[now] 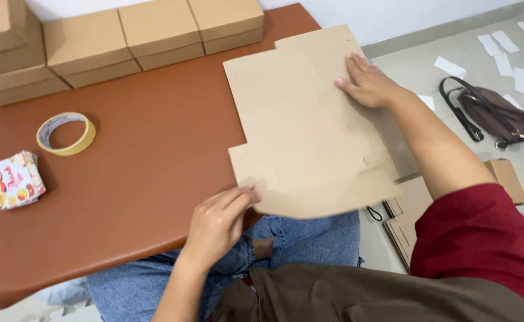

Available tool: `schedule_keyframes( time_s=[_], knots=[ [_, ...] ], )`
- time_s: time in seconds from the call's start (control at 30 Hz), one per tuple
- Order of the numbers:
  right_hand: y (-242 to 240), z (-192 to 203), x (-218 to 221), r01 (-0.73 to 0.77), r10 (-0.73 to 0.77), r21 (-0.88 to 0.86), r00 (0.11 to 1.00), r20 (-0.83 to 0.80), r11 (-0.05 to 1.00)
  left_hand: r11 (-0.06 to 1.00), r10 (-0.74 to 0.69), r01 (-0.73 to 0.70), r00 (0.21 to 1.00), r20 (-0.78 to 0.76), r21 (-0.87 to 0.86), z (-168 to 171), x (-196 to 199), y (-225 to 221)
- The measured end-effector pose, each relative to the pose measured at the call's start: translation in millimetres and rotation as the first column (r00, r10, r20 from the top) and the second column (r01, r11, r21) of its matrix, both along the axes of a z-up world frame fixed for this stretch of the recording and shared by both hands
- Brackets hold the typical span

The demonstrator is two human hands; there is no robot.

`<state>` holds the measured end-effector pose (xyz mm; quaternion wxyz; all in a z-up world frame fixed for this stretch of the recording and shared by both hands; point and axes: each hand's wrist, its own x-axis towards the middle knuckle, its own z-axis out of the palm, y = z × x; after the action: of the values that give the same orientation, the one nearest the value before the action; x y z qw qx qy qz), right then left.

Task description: Assembling a cardboard box by folding its flaps and applying a decorative sticker.

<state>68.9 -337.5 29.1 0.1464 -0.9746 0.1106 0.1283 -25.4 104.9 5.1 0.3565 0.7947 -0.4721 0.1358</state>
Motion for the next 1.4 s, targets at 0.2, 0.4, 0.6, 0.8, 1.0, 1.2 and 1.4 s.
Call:
schedule_keyframes(
  time_s=[0.2,0.4,0.6,0.8,1.0,1.2,1.4],
  knots=[
    [51.4,22.9,-31.5,-0.102,0.094,0.074,0.99,0.103,0.992,0.997,0.064,-0.065,0.997,-0.038,-0.044,4.3,-23.7,83.3],
    [204.6,52.5,-144.2,-0.807,0.786,0.034,0.583,0.205,0.59,0.947,0.298,-0.306,0.95,-0.088,-0.099,0.0,-30.9,143.1],
    [246.1,-9.9,-167.1,-0.757,0.707,-0.128,0.517,0.483,0.641,0.929,0.358,-0.363,0.93,-0.078,-0.067,-4.3,-32.4,167.0],
    [242.7,5.0,-162.8,-0.516,0.328,0.193,0.748,0.577,0.835,0.901,0.385,-0.417,0.896,-0.221,-0.12,-4.2,-42.1,159.1],
    [249.9,-34.3,-131.1,-0.356,0.024,0.237,0.596,0.802,0.904,0.706,0.656,-0.693,0.717,-0.235,-0.146,-34.4,-26.6,148.6],
    [275.8,-31.5,-134.4,-0.267,0.104,0.089,0.633,0.767,0.96,0.668,0.705,-0.742,0.655,-0.271,-0.055,-7.5,-18.2,130.9],
    [286.3,-51.2,-139.8,-0.381,0.269,0.028,0.701,0.66,0.924,0.656,0.748,-0.754,0.643,-0.167,0.038,-13.0,-15.8,134.4]
  ],
)
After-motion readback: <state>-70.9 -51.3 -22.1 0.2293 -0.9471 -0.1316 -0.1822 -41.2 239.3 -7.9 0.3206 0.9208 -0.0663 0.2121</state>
